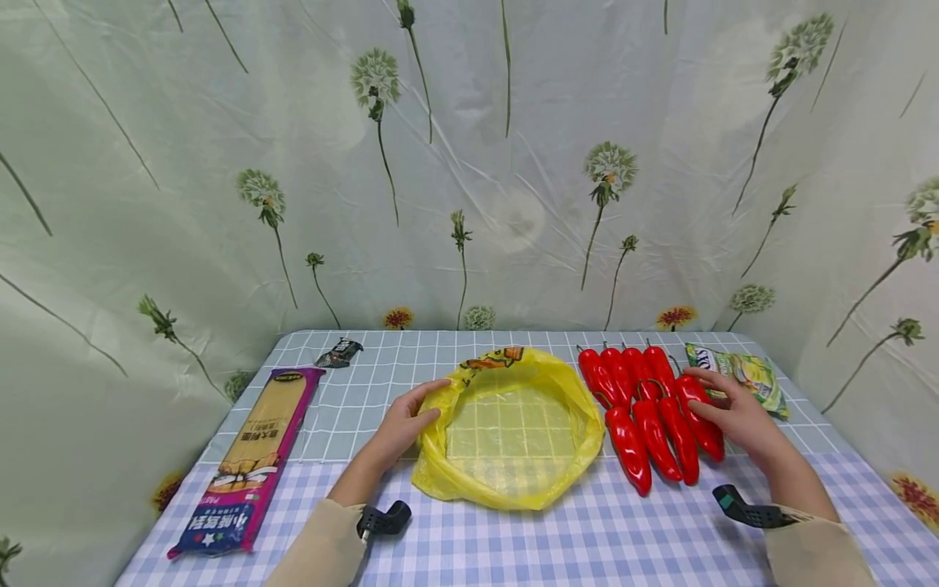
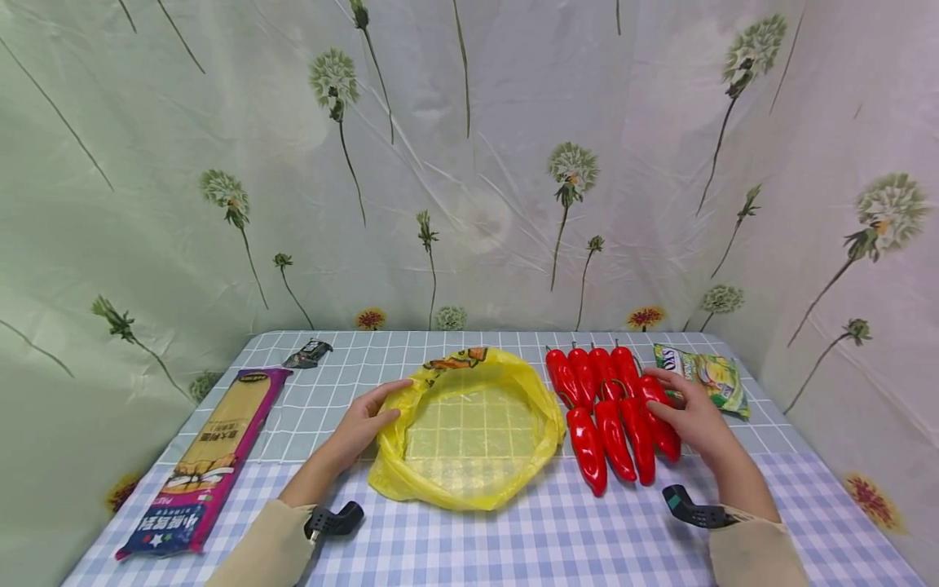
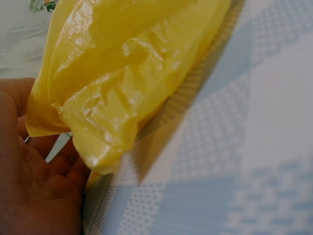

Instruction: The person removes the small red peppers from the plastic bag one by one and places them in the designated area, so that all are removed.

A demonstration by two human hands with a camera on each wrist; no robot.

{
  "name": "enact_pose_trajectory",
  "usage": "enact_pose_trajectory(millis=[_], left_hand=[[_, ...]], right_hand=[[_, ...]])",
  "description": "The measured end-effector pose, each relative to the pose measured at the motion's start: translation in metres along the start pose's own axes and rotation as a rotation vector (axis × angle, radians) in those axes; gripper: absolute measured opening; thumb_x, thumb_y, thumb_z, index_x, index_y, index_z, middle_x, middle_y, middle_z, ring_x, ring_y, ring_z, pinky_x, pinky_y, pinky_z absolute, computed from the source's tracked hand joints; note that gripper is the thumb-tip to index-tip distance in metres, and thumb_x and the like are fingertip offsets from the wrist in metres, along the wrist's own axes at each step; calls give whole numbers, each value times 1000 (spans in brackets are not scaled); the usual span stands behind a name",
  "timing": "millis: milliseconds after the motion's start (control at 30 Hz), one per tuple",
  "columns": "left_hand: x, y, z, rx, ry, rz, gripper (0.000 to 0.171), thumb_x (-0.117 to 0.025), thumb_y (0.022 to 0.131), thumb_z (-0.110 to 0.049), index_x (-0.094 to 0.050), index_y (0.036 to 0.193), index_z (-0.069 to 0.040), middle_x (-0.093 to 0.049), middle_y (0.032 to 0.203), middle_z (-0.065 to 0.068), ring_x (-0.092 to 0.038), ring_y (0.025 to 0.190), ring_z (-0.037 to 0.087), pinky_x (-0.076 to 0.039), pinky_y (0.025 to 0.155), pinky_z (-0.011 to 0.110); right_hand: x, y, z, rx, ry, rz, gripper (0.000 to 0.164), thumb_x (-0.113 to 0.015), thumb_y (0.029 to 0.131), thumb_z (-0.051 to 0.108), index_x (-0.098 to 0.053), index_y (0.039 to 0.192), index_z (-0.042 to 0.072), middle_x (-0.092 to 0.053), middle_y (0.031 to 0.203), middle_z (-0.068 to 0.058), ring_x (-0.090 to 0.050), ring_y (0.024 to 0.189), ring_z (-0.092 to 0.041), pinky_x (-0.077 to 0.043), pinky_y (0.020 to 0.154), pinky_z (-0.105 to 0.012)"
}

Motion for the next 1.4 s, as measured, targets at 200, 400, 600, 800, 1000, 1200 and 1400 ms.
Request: enact_pose_trajectory(millis=[200,400,600,800,1000,1200,1400], left_hand=[[1,0,0,4,-1,-2,49,-55,98,-7,-52,146,-17,-43,157,9,-45,140,28,-47,109,31],[1,-1,-1,8,2,0,49,-55,98,-9,-52,145,-17,-43,157,9,-45,140,28,-47,110,34],[0,-1,-1,9,3,-3,48,-56,98,-9,-52,145,-17,-43,157,9,-45,140,28,-47,112,39],[0,-1,0,11,1,-7,49,-56,97,-9,-52,145,-18,-43,157,9,-46,139,28,-49,107,31],[0,-1,-2,-3,9,-4,49,-55,97,-7,-52,145,-16,-44,156,10,-47,136,28,-49,96,15],[-1,-1,-4,-17,16,-6,50,-53,97,-5,-52,146,-15,-44,156,11,-48,135,28,-48,92,11],[-2,-2,-4,-19,22,-18,50,-53,96,-4,-52,145,-14,-45,156,11,-49,135,28,-48,94,13]], right_hand=[[-1,3,-8,-25,-33,9,68,-56,100,36,-28,156,8,-36,146,-38,-43,125,-56,-61,85,-48],[1,3,-14,-72,-25,41,69,-55,101,35,-26,157,9,-32,147,-39,-39,127,-56,-61,85,-47],[3,3,-17,-96,-30,81,70,-55,100,38,-25,157,9,-34,146,-40,-40,128,-56,-60,87,-47],[6,1,-20,-81,-32,103,71,-56,100,39,-27,155,4,-42,143,-40,-49,124,-50,-61,86,-44],[6,0,-21,-64,-47,116,74,-58,99,40,-28,154,2,-43,144,-39,-49,125,-50,-60,87,-44],[6,-1,-20,-54,-75,119,74,-58,99,41,-30,154,0,-38,148,-39,-44,129,-54,-59,89,-48],[8,-1,-19,-69,-80,122,75,-58,98,42,-31,153,-3,-40,147,-38,-46,127,-53,-60,87,-45]])
Point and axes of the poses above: each hand's wrist, its own y-axis towards the middle knuckle, its own x-axis out of the back of the hand, z = x × y, the point moved 1 cm from there along y, towards the middle knuckle
